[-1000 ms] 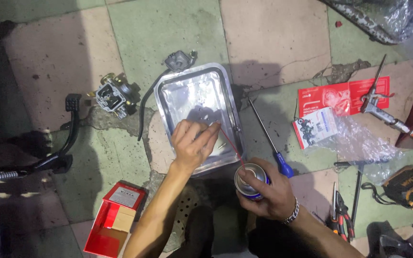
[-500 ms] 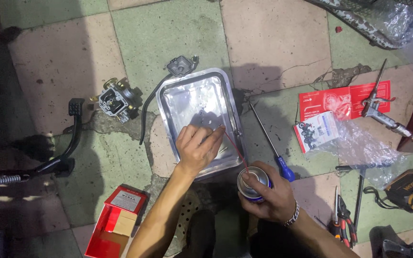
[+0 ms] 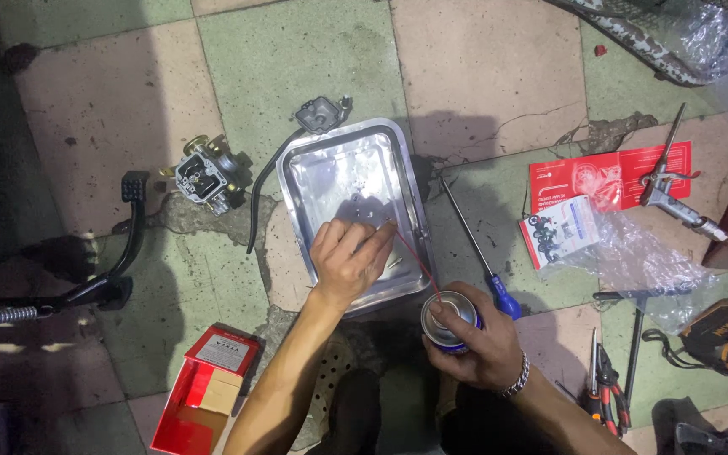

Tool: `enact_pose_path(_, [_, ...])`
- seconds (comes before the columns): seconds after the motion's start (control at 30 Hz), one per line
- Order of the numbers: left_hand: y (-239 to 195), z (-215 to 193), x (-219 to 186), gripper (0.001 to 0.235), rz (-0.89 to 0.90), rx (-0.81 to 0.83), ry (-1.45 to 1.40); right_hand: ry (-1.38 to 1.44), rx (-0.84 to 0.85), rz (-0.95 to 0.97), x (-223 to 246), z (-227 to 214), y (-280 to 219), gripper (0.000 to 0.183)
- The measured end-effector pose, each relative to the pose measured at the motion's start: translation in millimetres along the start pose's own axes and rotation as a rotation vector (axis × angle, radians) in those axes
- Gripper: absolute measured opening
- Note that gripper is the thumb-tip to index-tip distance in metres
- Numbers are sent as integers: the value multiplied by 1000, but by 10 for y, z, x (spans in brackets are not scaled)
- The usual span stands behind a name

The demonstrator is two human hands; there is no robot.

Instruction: The person disassembles a carburetor, removing the float bowl and float. They use a screwdriver to loosen and remove a jet, then clean the jet with compressed air and a spray can. Finally, they reinsert the jet into the carburetor and tighten it with the screwdriver.

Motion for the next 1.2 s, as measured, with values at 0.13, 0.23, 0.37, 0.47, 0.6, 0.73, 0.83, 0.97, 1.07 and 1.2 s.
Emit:
enact_pose_path(0.13, [24, -13, -12, 7, 3, 16, -1, -34, -33, -32, 53, -28, 52, 63])
enact_pose_path(0.23, [-18, -5, -2, 8, -1, 20, -2, -14, -27, -20, 44, -15, 58, 62])
enact_pose_path(0.37, [-94, 37, 1, 10, 21, 11, 47, 1, -12, 6, -41, 24, -15, 62])
enact_pose_path(0.47, [-162, 94, 23, 9, 15, 13, 51, -2, -10, 15, -81, 28, -20, 61])
enact_pose_path(0.6, [-292, 155, 36, 15, 34, 2, 89, 15, -27, -5, -100, 38, -50, 65])
enact_pose_path(0.73, [-186, 97, -4, 13, 50, 26, 92, 48, -31, -13, -143, 51, -96, 64])
enact_pose_path(0.83, [-98, 51, -18, 12, 49, 35, 80, 27, -43, -16, -122, 34, -49, 65])
enact_pose_path(0.97, [-164, 85, 1, 12, 52, 12, 94, 11, -23, 4, -152, 57, -88, 66])
enact_pose_path(1.07, [-189, 85, 3, 16, 50, 16, 101, 30, -12, 18, -170, 67, -95, 64])
enact_pose_path(1.2, [-166, 70, -5, 13, 52, 22, 98, 43, -34, -3, -160, 49, -83, 66])
Point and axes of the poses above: each hand's wrist, its own y-axis towards the middle knuckle, its own z-axis out of the palm, x = y × z, the point moved 5 cm from there along y, towards the middle knuckle, and after that the axes turned 5 degrees about y, right-handed, at the moved point
